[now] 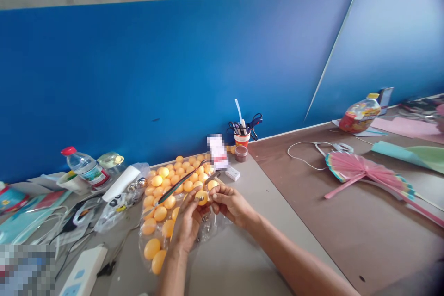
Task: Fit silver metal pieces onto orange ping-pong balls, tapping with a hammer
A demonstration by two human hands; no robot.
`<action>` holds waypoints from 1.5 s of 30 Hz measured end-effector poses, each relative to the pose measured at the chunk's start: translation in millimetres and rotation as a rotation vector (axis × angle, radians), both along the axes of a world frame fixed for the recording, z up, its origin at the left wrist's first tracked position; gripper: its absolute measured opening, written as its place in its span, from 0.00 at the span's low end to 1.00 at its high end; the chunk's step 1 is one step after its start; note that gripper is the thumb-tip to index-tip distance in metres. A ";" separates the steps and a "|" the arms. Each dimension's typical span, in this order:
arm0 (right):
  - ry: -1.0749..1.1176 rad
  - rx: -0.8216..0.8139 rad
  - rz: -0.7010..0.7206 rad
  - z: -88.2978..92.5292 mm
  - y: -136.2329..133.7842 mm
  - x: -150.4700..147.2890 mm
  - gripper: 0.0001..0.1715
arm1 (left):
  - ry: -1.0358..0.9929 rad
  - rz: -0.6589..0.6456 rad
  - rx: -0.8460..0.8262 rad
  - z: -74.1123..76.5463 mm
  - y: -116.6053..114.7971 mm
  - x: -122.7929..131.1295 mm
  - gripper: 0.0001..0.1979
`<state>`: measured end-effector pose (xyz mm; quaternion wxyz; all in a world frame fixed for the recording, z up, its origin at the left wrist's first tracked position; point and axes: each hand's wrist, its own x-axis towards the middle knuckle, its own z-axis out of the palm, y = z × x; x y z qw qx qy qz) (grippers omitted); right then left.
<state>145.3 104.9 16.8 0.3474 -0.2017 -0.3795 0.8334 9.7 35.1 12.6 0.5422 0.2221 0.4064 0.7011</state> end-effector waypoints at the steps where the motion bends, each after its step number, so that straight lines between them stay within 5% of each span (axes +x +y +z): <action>1: 0.005 -0.008 0.006 -0.6 0.5 0.0 0.22 | 0.005 -0.007 0.009 0.4 -0.2 0.3 0.22; 45: -0.233 0.241 -0.064 -3.2 -1.5 -3.1 0.12 | 0.184 0.008 -0.075 2.1 0.4 4.9 0.21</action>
